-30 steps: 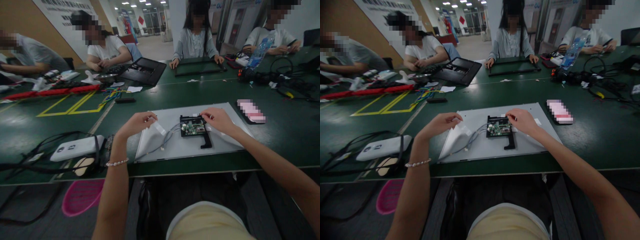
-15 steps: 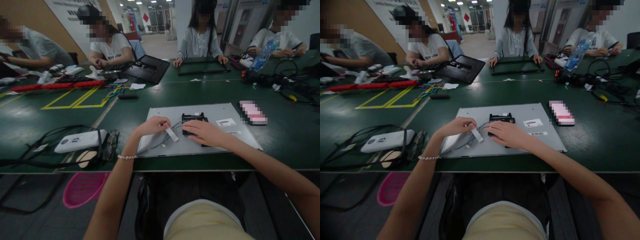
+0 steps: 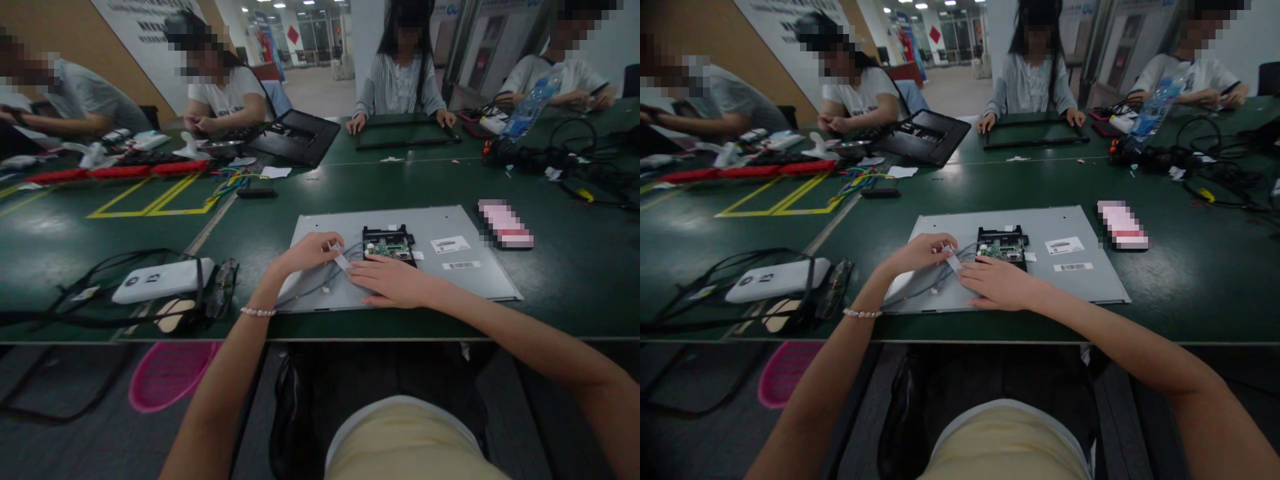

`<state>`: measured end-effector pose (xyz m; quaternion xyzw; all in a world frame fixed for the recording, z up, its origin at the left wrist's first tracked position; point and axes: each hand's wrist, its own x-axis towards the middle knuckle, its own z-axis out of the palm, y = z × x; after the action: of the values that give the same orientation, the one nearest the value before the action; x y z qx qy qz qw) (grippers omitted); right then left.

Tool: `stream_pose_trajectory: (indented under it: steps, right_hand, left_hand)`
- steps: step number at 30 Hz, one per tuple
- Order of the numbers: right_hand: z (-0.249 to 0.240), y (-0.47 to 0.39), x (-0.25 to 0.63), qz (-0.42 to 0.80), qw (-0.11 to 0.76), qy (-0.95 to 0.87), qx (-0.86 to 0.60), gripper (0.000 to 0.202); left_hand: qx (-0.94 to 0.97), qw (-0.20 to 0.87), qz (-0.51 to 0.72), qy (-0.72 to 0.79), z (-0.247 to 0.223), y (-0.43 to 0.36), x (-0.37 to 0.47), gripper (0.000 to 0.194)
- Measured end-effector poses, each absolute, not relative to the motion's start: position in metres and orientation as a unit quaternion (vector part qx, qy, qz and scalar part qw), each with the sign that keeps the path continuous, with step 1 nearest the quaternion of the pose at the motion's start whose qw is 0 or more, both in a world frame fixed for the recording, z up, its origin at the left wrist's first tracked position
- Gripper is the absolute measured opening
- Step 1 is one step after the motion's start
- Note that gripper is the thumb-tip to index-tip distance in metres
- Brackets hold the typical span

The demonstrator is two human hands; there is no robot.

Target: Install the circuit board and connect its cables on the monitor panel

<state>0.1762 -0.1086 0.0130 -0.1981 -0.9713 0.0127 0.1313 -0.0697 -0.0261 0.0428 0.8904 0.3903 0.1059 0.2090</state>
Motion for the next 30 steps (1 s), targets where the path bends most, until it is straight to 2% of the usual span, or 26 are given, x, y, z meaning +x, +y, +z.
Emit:
stream_pose_trajectory:
  steps: [5, 8, 11, 14, 17, 24, 30]
  right_hand:
    - [0.0142, -0.1114, 0.1754, 0.011, 0.136, -0.969, -0.205, 0.049]
    - [0.0144, -0.1124, 0.1747, 0.017, 0.138, -0.968, -0.211, 0.048]
    - [0.014, -0.1127, 0.1743, 0.021, 0.136, -0.968, -0.211, 0.048]
    - [0.0132, -0.1127, 0.1741, 0.022, 0.139, -0.967, -0.214, 0.048]
    - [0.0122, -0.1126, 0.1742, 0.021, 0.146, -0.966, -0.214, 0.046]
    - [0.0113, -0.1118, 0.1752, 0.026, 0.153, -0.965, -0.211, 0.044]
    - [0.014, -0.1134, 0.1744, 0.022, 0.146, -0.966, -0.212, 0.044]
  left_hand:
    - [0.892, 0.179, 0.149, 0.387, 0.04, -0.0235, -0.0757, 0.032]
    - [0.897, 0.154, 0.153, 0.385, 0.042, -0.0242, -0.0782, 0.024]
    - [0.902, 0.176, 0.111, 0.379, 0.0426, -0.0274, -0.0763, 0.016]
    - [0.902, 0.196, 0.075, 0.378, 0.0421, -0.0311, -0.072, 0.026]
    - [0.899, 0.203, 0.066, 0.383, 0.0419, -0.033, -0.0689, 0.029]
    - [0.891, 0.226, 0.053, 0.389, 0.0415, -0.0327, -0.0695, 0.019]
    - [0.891, 0.223, 0.048, 0.392, 0.0407, -0.0314, -0.0697, 0.021]
